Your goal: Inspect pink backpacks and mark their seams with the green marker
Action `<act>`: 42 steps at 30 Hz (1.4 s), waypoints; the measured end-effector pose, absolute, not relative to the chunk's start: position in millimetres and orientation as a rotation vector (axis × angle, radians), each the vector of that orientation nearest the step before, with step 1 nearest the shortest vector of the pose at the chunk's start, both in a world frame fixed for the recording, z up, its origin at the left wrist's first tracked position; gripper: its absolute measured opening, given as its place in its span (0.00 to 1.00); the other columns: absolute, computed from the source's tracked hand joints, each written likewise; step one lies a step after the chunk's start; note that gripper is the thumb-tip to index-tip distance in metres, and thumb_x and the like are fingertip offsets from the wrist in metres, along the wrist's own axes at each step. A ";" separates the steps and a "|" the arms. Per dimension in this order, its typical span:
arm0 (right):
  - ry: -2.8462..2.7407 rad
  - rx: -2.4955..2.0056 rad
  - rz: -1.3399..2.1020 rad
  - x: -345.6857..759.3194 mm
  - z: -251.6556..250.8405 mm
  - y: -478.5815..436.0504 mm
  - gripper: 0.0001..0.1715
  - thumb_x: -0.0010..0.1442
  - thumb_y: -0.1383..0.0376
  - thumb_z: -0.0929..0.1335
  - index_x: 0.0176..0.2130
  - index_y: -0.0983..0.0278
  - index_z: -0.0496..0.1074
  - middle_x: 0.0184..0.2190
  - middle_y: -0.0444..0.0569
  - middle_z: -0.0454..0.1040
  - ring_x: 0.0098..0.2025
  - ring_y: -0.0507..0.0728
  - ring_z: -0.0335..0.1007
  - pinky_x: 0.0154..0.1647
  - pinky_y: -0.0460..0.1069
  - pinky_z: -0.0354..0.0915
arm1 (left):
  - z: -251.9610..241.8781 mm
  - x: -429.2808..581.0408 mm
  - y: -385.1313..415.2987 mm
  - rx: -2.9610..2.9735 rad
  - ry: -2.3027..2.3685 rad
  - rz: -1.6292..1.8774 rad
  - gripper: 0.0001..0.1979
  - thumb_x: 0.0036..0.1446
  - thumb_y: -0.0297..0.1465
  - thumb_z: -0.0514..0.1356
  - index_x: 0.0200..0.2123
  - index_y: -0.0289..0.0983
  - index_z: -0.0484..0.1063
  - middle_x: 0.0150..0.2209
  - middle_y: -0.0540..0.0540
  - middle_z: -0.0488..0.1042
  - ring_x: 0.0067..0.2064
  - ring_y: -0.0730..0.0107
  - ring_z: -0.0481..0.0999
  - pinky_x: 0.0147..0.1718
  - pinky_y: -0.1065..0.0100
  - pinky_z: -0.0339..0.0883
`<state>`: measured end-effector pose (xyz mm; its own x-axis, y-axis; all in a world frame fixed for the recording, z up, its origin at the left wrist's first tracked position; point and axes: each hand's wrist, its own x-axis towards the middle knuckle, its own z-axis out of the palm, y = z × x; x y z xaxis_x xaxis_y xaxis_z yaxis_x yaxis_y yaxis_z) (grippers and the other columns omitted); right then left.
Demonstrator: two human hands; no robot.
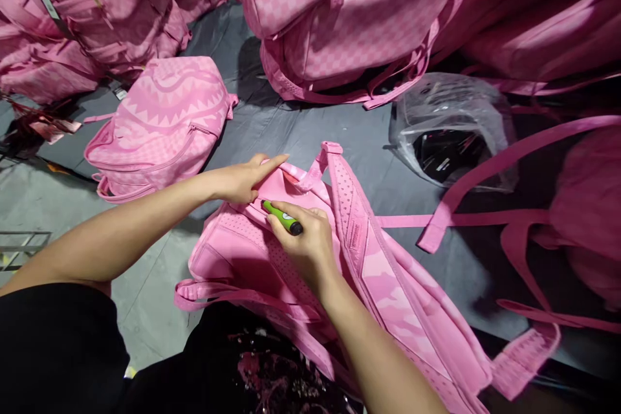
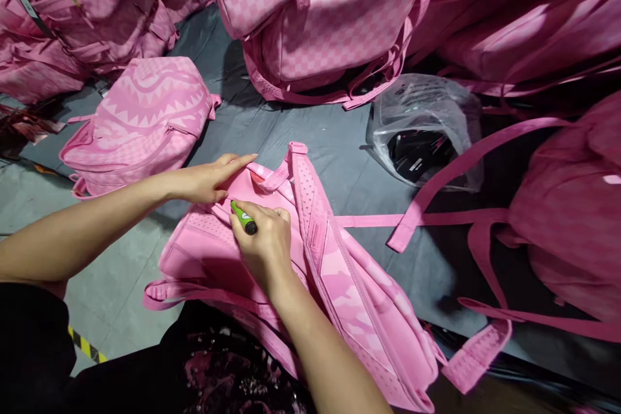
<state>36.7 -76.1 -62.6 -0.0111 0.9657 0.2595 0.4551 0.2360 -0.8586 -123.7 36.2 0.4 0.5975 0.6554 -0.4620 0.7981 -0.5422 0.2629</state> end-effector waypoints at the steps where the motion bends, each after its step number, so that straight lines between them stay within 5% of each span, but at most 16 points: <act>1: -1.612 -1.346 0.725 36.6 -62.1 -76.1 0.11 0.59 0.65 0.73 0.44 0.60 0.81 0.41 0.48 0.84 0.41 0.60 0.81 0.47 0.57 0.68 | 0.0 -123.9 36.1 2.384 1.151 -0.426 0.48 0.57 0.27 0.55 0.72 0.48 0.28 0.68 0.39 0.50 0.57 0.61 0.71 0.52 0.67 0.67; 7: -1.601 -1.332 0.780 32.0 -57.5 -76.5 0.11 0.62 0.65 0.72 0.45 0.62 0.80 0.43 0.48 0.83 0.43 0.58 0.80 0.51 0.54 0.66 | -7.0 -128.3 38.4 2.427 1.091 -0.319 0.48 0.55 0.28 0.55 0.73 0.44 0.31 0.66 0.38 0.52 0.61 0.56 0.68 0.56 0.63 0.66; 11: -1.613 -1.328 0.787 38.8 -40.0 -83.2 0.07 0.63 0.66 0.70 0.39 0.63 0.80 0.37 0.46 0.83 0.37 0.54 0.79 0.45 0.51 0.67 | -10.0 -129.6 41.7 2.430 1.065 -0.287 0.47 0.56 0.29 0.55 0.73 0.43 0.32 0.65 0.38 0.54 0.62 0.55 0.67 0.59 0.61 0.64; 17: -1.421 -1.235 0.224 128.4 -5.5 -83.5 0.08 0.62 0.68 0.65 0.39 0.63 0.74 0.43 0.51 0.80 0.46 0.57 0.76 0.50 0.53 0.68 | -6.3 -126.2 39.0 2.391 1.107 -0.304 0.47 0.56 0.28 0.54 0.73 0.45 0.32 0.67 0.40 0.51 0.62 0.55 0.68 0.59 0.61 0.65; 24: -1.311 -2.554 0.099 267.5 -69.6 15.0 0.18 0.68 0.63 0.63 0.52 0.69 0.73 0.46 0.62 0.78 0.49 0.63 0.76 0.46 0.51 0.67 | -8.4 -124.6 37.2 2.351 1.126 -0.284 0.48 0.53 0.26 0.54 0.73 0.46 0.33 0.68 0.41 0.52 0.61 0.55 0.69 0.58 0.61 0.66; 29: -1.282 -2.746 0.080 295.1 -108.4 47.9 0.22 0.68 0.54 0.65 0.48 0.71 0.74 0.46 0.61 0.77 0.46 0.62 0.77 0.43 0.54 0.71 | -9.9 -124.9 36.7 2.324 1.144 -0.284 0.48 0.53 0.26 0.53 0.73 0.46 0.33 0.68 0.41 0.50 0.63 0.54 0.67 0.59 0.60 0.65; 33: -1.442 -2.777 0.006 297.8 -123.4 52.8 0.16 0.67 0.58 0.68 0.47 0.69 0.74 0.45 0.53 0.77 0.46 0.57 0.75 0.48 0.56 0.72 | -6.8 -123.8 36.0 2.319 1.126 -0.283 0.48 0.53 0.25 0.52 0.73 0.46 0.33 0.70 0.42 0.48 0.65 0.56 0.66 0.60 0.62 0.64; 42: -1.739 -2.707 -0.254 295.1 -137.9 16.9 0.14 0.68 0.62 0.68 0.49 0.68 0.71 0.48 0.53 0.74 0.47 0.57 0.73 0.44 0.53 0.73 | -10.3 -124.6 35.3 2.393 1.146 -0.271 0.48 0.52 0.24 0.53 0.73 0.45 0.35 0.69 0.40 0.51 0.60 0.59 0.71 0.57 0.65 0.67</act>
